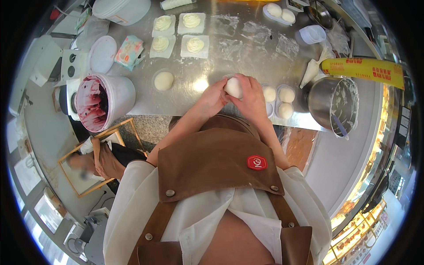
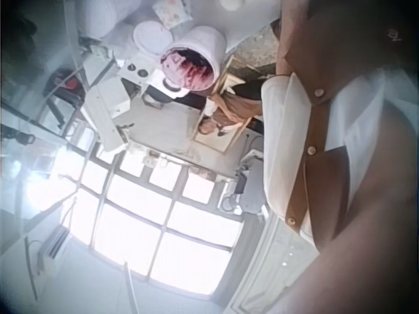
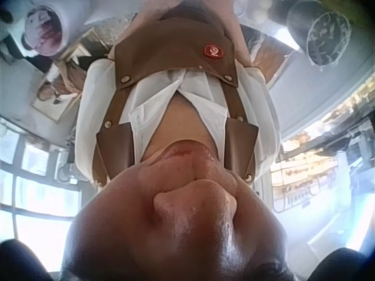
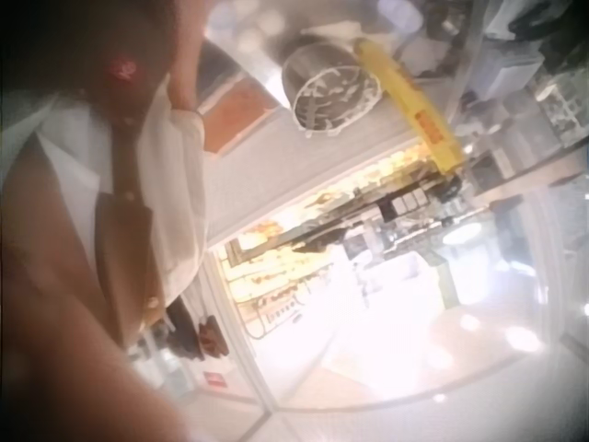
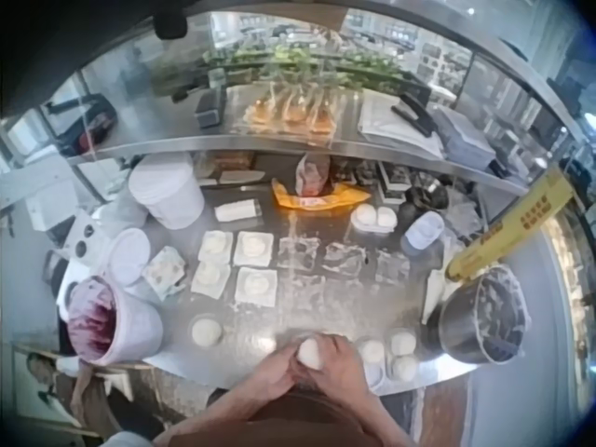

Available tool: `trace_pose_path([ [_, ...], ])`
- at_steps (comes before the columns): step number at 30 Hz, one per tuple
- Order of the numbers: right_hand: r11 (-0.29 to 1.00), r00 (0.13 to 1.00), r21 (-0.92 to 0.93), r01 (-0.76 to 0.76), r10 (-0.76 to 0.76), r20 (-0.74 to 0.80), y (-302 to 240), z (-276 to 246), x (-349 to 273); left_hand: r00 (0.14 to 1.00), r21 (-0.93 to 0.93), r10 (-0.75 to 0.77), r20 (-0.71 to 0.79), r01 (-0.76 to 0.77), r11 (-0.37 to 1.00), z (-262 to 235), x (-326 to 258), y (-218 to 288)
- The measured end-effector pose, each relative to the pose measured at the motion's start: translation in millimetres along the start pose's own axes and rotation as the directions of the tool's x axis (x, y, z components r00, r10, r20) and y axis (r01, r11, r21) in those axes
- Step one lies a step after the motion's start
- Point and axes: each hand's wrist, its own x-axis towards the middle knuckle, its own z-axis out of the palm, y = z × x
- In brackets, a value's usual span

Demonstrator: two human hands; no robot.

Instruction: The person repeatedly picks up small dough balls, places them on square cream portions, and wraps the dough around the cream to form sealed round pastries. The finished pastries are placed into a plastic container on the counter.

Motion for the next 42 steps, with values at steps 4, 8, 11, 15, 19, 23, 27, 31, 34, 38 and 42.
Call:
trace_pose_path([
  [4, 0.998, 0.992, 0.035, -0.043, 0.047, -0.121, -5, 2, -8, 1.000, 0.012, 0.009, -0.014, -0.009, 1.000, 12, -3, 2],
  [8, 0.999, 0.984, 0.015, -0.045, 0.047, -0.173, -3, 7, -16, 1.000, -0.025, -0.020, -0.001, 0.020, 1.000, 12, 1, -2],
  [11, 0.996, 0.980, 0.067, -0.063, 0.075, -0.185, -4, 4, -21, 1.000, -0.025, -0.028, 0.010, 0.028, 0.999, 14, 0, -3],
  [15, 0.924, 0.899, 0.354, -0.142, 0.271, -0.345, 2, -9, -36, 0.998, -0.047, -0.060, 0.001, 0.060, 0.997, 19, 1, -6],
  [19, 0.646, 0.848, 0.672, -0.361, 0.528, -0.052, 43, -2, -64, 0.985, -0.021, -0.152, 0.080, 0.154, 0.988, 18, 10, -17],
  [23, 0.480, 0.762, 0.767, -0.427, 0.648, 0.019, 68, 15, -96, 0.960, 0.071, -0.242, 0.142, 0.234, 0.970, 21, 21, -35],
  [27, 0.570, 0.667, 0.634, -0.523, 0.736, -0.111, 66, 15, -119, 0.922, 0.217, -0.293, 0.255, 0.241, 0.946, 25, 34, -60],
  [31, 0.682, 0.608, 0.388, -0.620, 0.730, -0.311, 68, 9, -133, 0.935, 0.412, -0.333, 0.123, 0.258, 0.874, 42, 42, -81],
  [34, 0.662, 0.561, 0.382, -0.645, 0.750, -0.350, 80, 13, -143, 0.956, 0.729, -0.254, -0.150, 0.281, 0.625, 69, 45, -84],
  [38, 0.589, 0.482, 0.484, -0.647, 0.808, -0.338, 87, 19, -150, 0.992, 0.769, -0.098, -0.074, 0.119, 0.628, 61, 58, -106],
  [42, 0.510, 0.432, 0.565, -0.649, 0.858, -0.279, 84, 24, -155, 0.995, 0.822, 0.079, 0.063, -0.097, 0.562, 56, 61, -119],
])
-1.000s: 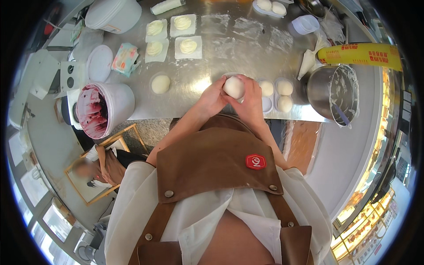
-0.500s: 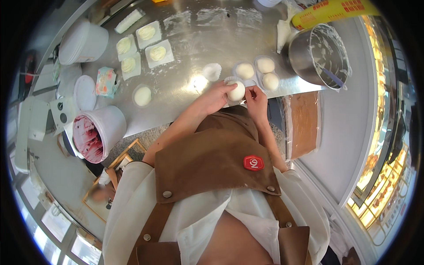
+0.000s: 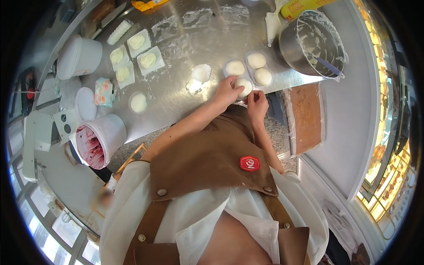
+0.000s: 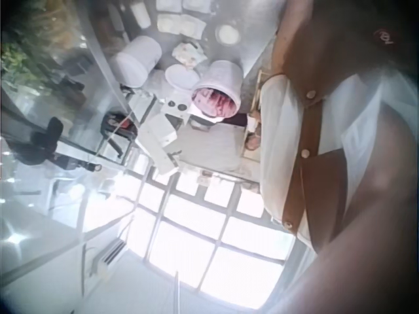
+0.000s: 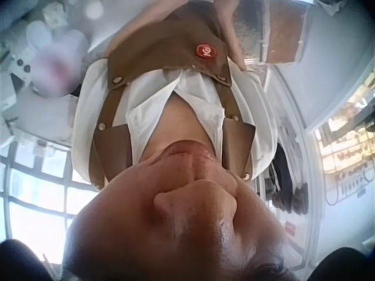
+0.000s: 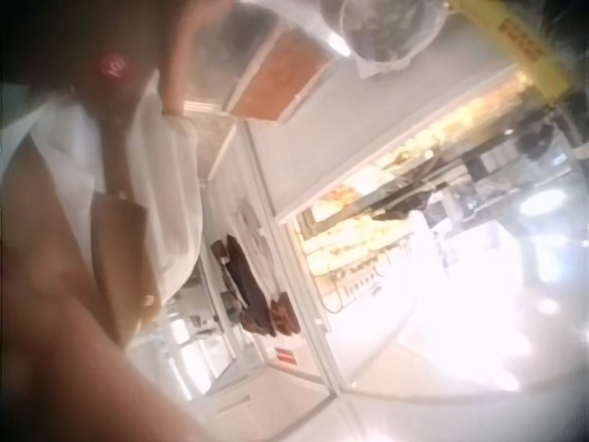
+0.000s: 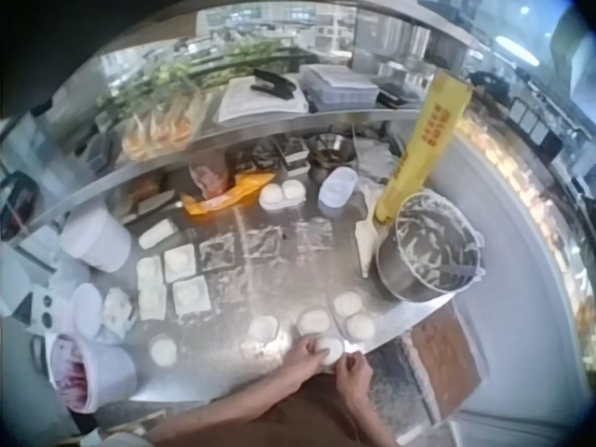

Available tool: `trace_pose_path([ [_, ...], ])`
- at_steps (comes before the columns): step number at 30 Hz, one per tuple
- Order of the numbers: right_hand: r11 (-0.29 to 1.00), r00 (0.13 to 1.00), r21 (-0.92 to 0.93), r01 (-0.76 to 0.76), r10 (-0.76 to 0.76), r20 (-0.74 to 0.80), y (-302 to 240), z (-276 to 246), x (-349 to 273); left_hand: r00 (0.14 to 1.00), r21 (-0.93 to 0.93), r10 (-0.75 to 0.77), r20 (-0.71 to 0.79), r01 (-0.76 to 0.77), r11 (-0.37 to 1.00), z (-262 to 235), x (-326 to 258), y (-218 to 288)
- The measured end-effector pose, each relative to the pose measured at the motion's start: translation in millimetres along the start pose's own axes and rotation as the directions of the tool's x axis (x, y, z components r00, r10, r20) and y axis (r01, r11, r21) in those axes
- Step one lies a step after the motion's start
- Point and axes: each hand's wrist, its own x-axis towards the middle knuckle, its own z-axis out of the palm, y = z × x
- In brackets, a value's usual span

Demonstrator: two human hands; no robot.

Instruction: The person repeatedly picks up small dough balls, places them on square cream portions, and wraps the dough around the cream to form sealed round pastries. The finished pastries are placed into a plastic container on the counter.

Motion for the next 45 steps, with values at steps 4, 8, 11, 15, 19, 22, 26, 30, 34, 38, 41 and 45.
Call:
trace_pose_path([
  [4, 0.988, 0.993, 0.102, -0.114, 0.113, 0.021, -4, -1, -6, 0.984, 0.326, 0.162, -0.071, -0.130, 0.936, 5, 6, -18],
  [8, 0.967, 0.989, 0.203, -0.151, 0.149, 0.024, 7, 2, -5, 0.994, 0.425, 0.114, 0.001, -0.104, 0.899, 9, 3, -10],
  [11, 0.974, 0.992, 0.189, -0.127, 0.126, 0.016, 25, 8, 1, 0.982, 0.471, 0.187, 0.006, -0.168, 0.866, 10, 5, -13],
  [15, 0.976, 0.994, 0.187, -0.114, 0.111, 0.023, 28, 12, 5, 0.971, 0.505, 0.240, -0.013, -0.201, 0.839, 9, 4, -14],
  [19, 0.979, 0.995, 0.177, -0.100, 0.098, 0.019, 32, 15, 7, 0.969, 0.527, 0.246, -0.006, -0.206, 0.824, 7, 4, -13],
  [22, 0.981, 0.994, 0.160, -0.106, 0.103, 0.023, 26, 14, 7, 0.957, 0.508, 0.292, -0.003, -0.250, 0.825, 6, 2, -12],
  [26, 0.975, 0.992, 0.183, -0.124, 0.120, 0.032, 17, 12, 4, 0.947, 0.478, 0.322, 0.009, -0.287, 0.830, 4, -6, -2],
  [30, 0.987, 0.991, 0.101, -0.128, 0.123, 0.059, 16, 10, 1, 0.929, 0.493, 0.367, -0.048, -0.297, 0.817, -2, -5, -8],
  [34, 0.995, 0.991, 0.032, -0.089, 0.085, 0.104, 30, 14, 3, 0.966, 0.544, 0.233, -0.112, -0.137, 0.828, -4, -2, -20],
  [38, 0.992, 0.984, 0.020, -0.121, 0.118, 0.134, 27, 13, 6, 0.973, 0.432, 0.204, -0.103, -0.141, 0.891, -3, 2, -30],
  [41, 0.990, 0.974, 0.024, -0.139, 0.132, 0.187, 36, 12, 9, 0.972, 0.431, 0.217, -0.090, -0.158, 0.888, -4, 7, -34],
  [45, 0.974, 0.958, -0.209, -0.093, 0.144, 0.248, 0, -13, 7, 0.983, 0.452, 0.152, -0.099, -0.092, 0.887, -9, -7, -8],
])
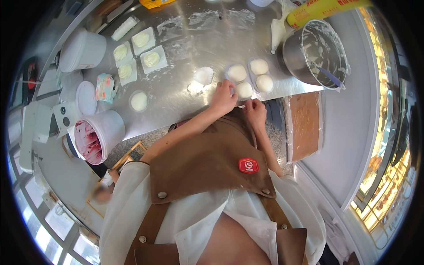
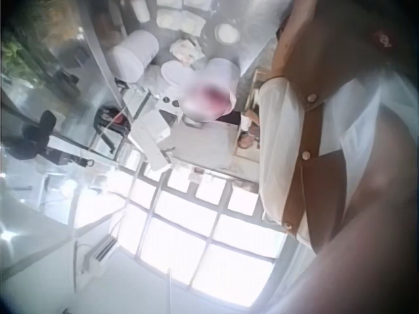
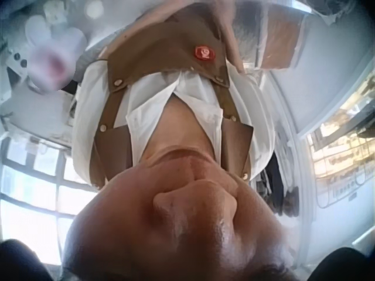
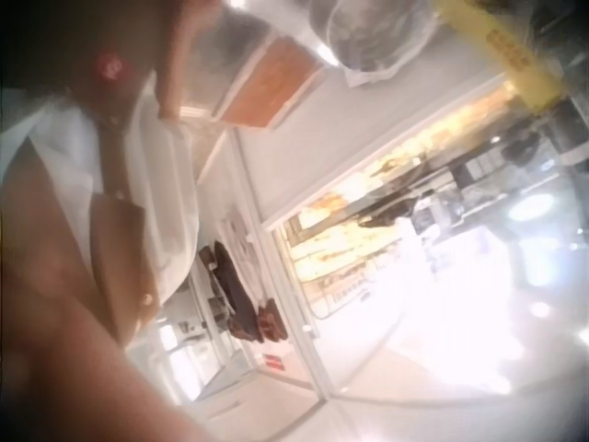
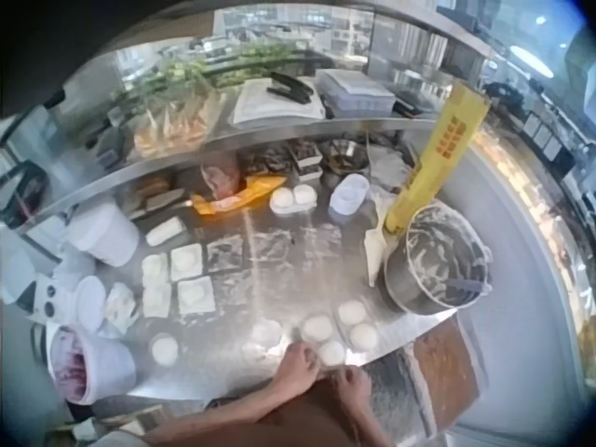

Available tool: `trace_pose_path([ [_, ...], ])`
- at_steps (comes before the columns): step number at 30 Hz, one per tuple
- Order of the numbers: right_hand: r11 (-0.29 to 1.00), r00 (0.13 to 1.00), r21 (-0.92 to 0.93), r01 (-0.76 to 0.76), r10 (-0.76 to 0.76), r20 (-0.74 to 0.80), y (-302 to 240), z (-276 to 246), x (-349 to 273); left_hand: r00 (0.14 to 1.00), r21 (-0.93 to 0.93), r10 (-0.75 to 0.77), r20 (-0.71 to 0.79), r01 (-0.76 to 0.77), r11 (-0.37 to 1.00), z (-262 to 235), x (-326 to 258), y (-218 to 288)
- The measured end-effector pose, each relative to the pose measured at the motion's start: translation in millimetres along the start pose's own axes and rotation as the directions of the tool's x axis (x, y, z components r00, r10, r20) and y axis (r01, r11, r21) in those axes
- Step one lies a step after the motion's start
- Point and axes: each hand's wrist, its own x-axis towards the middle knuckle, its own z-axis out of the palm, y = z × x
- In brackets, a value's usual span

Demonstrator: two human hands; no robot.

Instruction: The person repeatedly picks up small dough balls, places them on square cream portions, and wraps the dough around the cream to form sealed round pastries. The finished pastries are placed into a plastic container on the counter.

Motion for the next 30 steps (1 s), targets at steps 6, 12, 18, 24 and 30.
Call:
trace_pose_path([
  [6, 0.879, 0.850, -0.088, 0.469, -0.476, -0.227, 11, -18, 13, 0.720, -0.740, 0.443, 0.534, 0.145, 0.657, -110, -57, 179],
  [12, 0.944, 0.951, 0.137, 0.299, -0.307, 0.040, -39, -12, 7, 0.375, -0.978, 0.919, 0.121, 0.201, 0.047, -148, -108, 255],
  [18, 0.912, 0.903, 0.076, 0.402, -0.409, 0.131, -58, 6, -6, 0.340, -0.981, 0.937, -0.079, 0.139, -0.133, -167, -126, 262],
  [24, 0.886, 0.866, 0.071, 0.458, -0.463, 0.191, -72, 16, -7, 0.317, -0.982, 0.937, -0.146, 0.066, -0.175, -184, -142, 258],
  [30, 0.853, 0.822, 0.053, 0.520, -0.516, 0.240, -81, 30, -5, 0.315, -0.992, 0.941, -0.127, -0.044, -0.120, -202, -150, 237],
])
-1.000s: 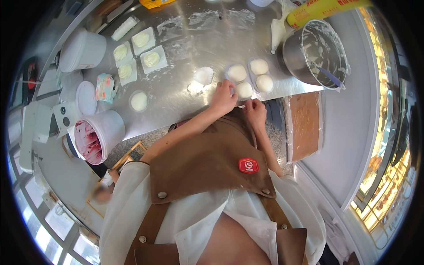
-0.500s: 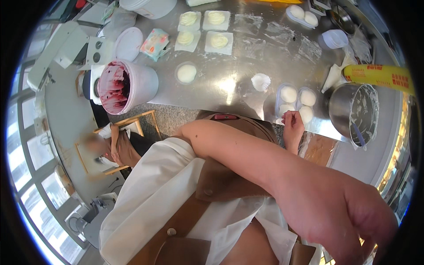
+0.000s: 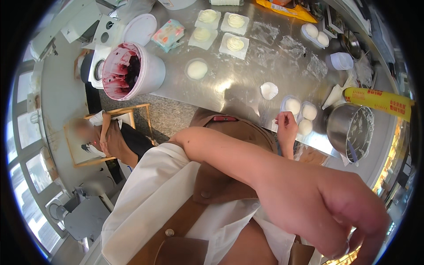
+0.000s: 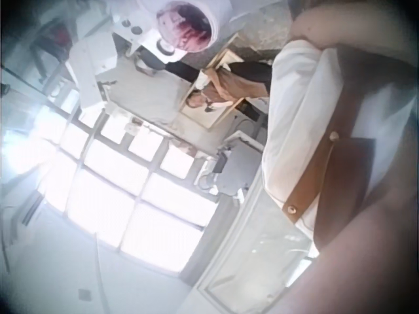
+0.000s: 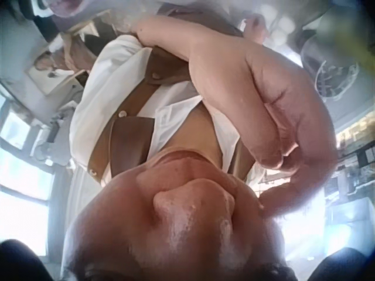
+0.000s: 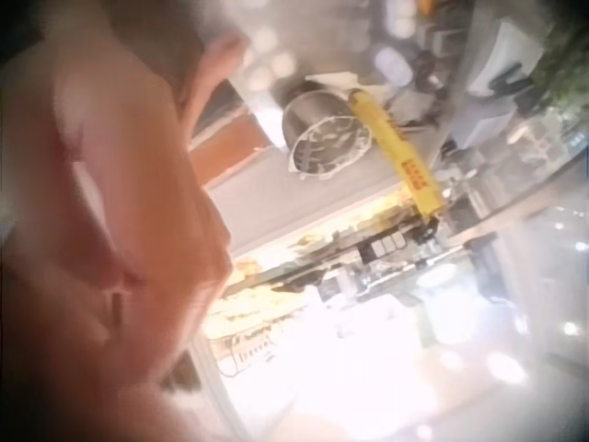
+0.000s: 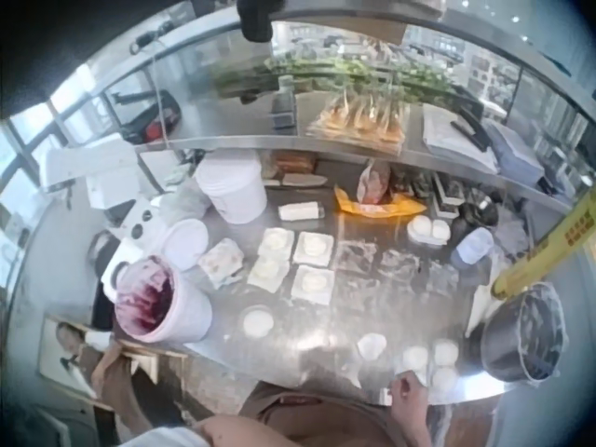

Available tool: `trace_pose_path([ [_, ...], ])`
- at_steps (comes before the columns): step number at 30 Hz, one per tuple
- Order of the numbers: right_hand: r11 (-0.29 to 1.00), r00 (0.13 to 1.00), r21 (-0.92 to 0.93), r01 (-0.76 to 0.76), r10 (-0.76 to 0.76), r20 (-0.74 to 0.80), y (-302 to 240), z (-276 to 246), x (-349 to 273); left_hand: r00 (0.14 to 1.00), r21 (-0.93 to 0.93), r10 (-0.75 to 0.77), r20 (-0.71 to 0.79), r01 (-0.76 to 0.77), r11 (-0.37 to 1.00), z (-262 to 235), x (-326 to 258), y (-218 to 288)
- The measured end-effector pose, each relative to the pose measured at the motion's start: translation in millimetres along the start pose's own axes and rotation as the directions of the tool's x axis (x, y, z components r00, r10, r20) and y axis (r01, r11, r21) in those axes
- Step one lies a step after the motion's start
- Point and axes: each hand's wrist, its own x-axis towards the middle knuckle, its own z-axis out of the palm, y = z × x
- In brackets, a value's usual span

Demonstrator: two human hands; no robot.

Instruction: The person repeatedly picks up small dough balls, places them on square cream portions, and wraps the dough around the cream to form sealed round pastries. The finished pastries are placed into a plastic container on the counter.

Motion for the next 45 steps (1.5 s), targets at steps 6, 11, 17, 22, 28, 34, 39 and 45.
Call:
trace_pose_path([
  [6, 0.999, 0.996, 0.039, 0.026, -0.029, 0.088, 7, 39, 33, 0.970, 0.119, -0.138, -0.202, 0.165, 0.979, -23, -63, 7],
  [11, 0.999, 0.969, 0.023, 0.046, -0.050, 0.240, -29, 97, 88, 0.485, 0.246, -0.188, -0.854, 0.695, 0.676, -80, -170, 20],
  [17, 0.994, 0.992, -0.050, -0.093, 0.097, 0.075, 31, 202, 188, 0.102, 0.197, 0.220, -0.970, 0.860, 0.470, -145, -304, 18],
  [22, 0.915, 0.988, -0.379, -0.138, 0.099, -0.119, -32, 216, 184, 0.037, 0.159, 0.236, -0.971, 0.835, 0.526, -152, -313, 24],
  [28, 0.931, 0.975, -0.308, -0.196, 0.152, -0.161, -42, 211, 173, 0.107, 0.215, 0.296, -0.949, 0.906, 0.364, -179, -323, 29],
  [34, 0.928, 0.970, -0.293, -0.230, 0.193, -0.150, -3, 183, 157, 0.309, 0.153, 0.547, -0.778, 0.938, -0.312, -223, -294, 46],
  [39, 0.943, 0.976, -0.252, -0.216, 0.200, -0.086, 24, 168, 145, 0.115, -0.070, 0.550, -0.827, 0.950, -0.305, -254, -274, 46],
  [45, 0.973, 0.976, -0.123, -0.195, 0.180, -0.120, 33, 167, 139, 0.185, -0.004, 0.595, -0.782, 0.954, -0.301, -266, -277, 31],
])
